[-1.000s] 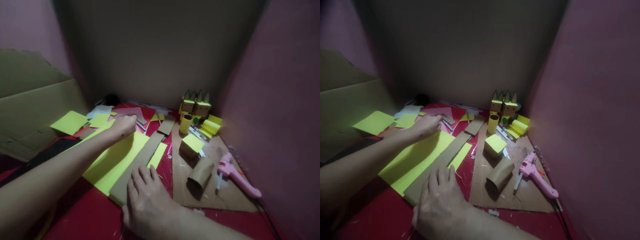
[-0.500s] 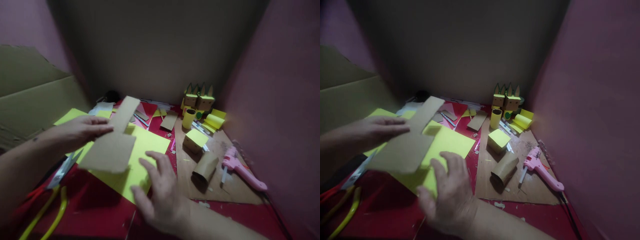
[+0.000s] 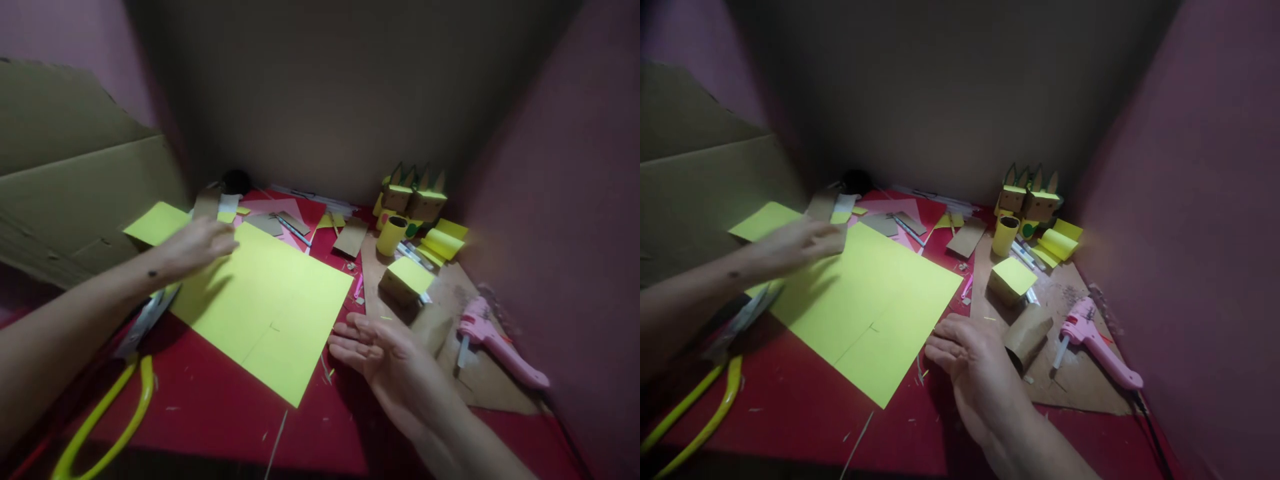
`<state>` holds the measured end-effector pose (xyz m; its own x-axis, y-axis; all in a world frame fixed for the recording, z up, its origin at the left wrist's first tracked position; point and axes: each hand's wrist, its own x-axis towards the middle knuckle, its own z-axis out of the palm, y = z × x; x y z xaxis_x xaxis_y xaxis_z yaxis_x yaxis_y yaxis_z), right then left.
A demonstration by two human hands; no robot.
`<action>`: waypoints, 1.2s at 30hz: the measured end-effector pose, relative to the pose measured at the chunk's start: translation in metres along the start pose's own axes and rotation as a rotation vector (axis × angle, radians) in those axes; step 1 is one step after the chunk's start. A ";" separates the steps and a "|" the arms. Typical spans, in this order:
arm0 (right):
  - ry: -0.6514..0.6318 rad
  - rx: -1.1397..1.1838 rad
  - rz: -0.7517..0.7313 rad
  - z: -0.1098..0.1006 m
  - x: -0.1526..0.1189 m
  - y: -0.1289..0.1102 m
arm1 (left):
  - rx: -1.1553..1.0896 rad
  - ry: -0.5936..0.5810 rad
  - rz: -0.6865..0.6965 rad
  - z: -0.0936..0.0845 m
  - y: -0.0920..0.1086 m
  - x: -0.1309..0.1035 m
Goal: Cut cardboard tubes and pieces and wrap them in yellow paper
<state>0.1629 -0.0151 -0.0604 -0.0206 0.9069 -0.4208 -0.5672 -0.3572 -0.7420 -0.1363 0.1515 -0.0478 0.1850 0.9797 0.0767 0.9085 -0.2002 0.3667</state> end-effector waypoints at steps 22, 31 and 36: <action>-0.178 -0.411 -0.042 0.023 0.040 0.035 | 0.097 -0.244 0.194 0.037 0.021 -0.085; 0.089 -0.806 -0.942 -0.006 0.049 -0.006 | 0.114 0.084 -0.125 -0.005 -0.034 -0.160; 0.157 -0.531 -0.887 -0.006 0.044 -0.023 | 0.171 -0.037 -0.233 0.031 -0.057 -0.195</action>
<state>0.1796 0.0316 -0.0651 0.3549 0.8661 0.3521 0.1086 0.3359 -0.9356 -0.2122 -0.0280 -0.1127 -0.0253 0.9993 -0.0266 0.9776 0.0303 0.2085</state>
